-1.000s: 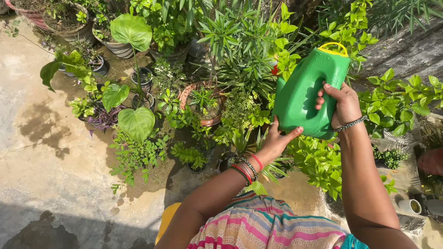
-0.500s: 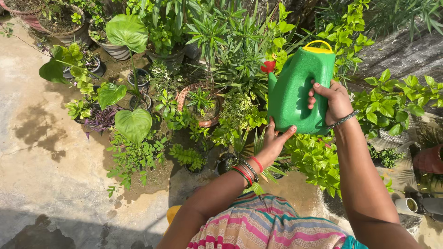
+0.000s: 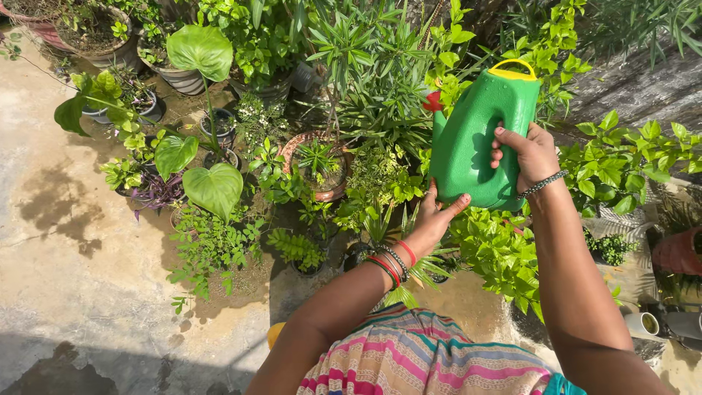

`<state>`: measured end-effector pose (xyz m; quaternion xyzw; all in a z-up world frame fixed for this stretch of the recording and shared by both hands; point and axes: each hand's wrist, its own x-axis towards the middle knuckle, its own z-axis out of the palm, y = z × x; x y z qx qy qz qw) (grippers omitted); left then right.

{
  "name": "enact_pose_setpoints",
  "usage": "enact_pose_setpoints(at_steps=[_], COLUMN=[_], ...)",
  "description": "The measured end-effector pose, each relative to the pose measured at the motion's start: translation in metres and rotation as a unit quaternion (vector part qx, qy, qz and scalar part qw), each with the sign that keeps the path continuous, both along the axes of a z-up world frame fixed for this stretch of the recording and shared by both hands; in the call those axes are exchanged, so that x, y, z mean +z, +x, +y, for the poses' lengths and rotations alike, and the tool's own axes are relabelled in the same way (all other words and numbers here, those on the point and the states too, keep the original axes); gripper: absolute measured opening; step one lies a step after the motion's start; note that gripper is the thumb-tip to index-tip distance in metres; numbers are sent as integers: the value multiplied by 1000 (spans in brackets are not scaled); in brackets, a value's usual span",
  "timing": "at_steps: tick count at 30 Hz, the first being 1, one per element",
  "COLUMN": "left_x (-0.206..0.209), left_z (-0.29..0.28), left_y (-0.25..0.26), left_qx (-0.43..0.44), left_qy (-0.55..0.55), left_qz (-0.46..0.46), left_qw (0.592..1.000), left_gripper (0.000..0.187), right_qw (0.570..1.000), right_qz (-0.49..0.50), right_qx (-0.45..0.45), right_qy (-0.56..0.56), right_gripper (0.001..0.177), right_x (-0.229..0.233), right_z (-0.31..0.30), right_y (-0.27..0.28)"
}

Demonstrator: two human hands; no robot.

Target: The person fills a green watering can from a tap and pours water onto several potted plants arranged on a rooftop.

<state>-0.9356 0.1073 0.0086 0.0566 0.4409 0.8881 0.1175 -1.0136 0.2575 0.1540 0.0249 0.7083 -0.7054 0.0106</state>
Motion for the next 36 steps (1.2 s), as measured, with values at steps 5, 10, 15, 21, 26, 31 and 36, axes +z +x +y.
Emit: enact_pose_setpoints(at_steps=[5,10,15,21,26,31,36], left_x=[-5,-14,-13,-20,-28,-31,-26], left_z=[4,0,-4,-1,7,17,18], left_y=[-3,-16,-23,-27,-24,-20,-26], left_qx=[-4,-13,-42,-49,-48,-13,-3], left_qy=[11,-19,-23,-20,-8,52,6], left_qz=[-13,-25,-62,-63,-67,-33,-39], left_qw=[1000,999,997,997,997,998,999], left_gripper=[113,112,110,112,114,114,111], right_qw=[1000,999,998,998,1000,1000,1000], right_qz=[-5,4,5,-5,-7,-11,-9], right_qx=[5,-30,-49,-52,-20,-2,-10], right_qy=[1,-25,-33,-21,12,23,23], right_gripper=[11,10,9,9,11,12,11], right_x=[-2,-3,-5,-8,-7,-5,-5], right_z=[4,3,-1,0,-1,0,5], right_y=[-7,-8,-10,-14,-19,-23,-26])
